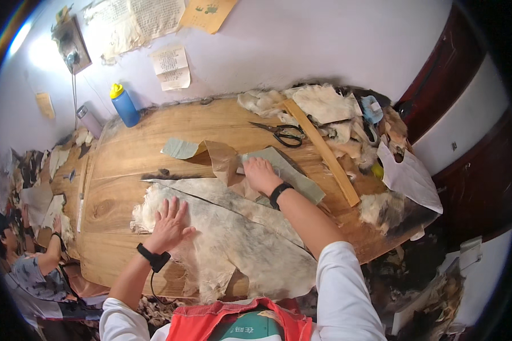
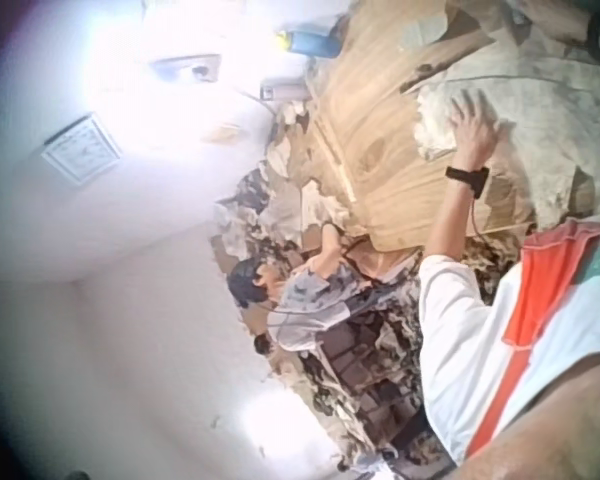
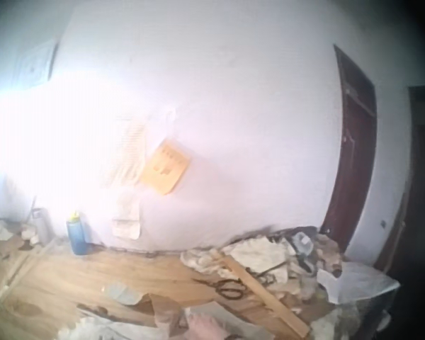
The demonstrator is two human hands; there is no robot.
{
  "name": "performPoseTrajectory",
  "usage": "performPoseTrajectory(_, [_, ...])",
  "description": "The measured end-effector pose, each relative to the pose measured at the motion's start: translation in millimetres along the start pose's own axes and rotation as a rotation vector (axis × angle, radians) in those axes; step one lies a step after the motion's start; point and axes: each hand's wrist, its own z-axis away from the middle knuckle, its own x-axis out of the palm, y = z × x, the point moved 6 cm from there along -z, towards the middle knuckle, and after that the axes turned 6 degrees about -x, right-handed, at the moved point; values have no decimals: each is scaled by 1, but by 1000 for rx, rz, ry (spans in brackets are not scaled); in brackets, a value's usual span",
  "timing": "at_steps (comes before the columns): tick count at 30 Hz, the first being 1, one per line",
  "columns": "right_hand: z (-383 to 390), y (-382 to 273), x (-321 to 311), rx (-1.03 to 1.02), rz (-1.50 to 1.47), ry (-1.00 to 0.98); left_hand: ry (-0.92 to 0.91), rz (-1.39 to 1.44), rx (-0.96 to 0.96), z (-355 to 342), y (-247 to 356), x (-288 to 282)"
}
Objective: Cutting and trimming animal hides with a knife and scissors in a leather workshop.
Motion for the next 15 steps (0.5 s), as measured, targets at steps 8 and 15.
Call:
performPoseTrajectory(8, [-1, 24, -33, 101, -151, -86, -1, 40, -67, 2, -2, 9])
performPoseTrajectory(15, [107, 124, -60, 707, -229, -5, 182, 254, 115, 40, 20, -5])
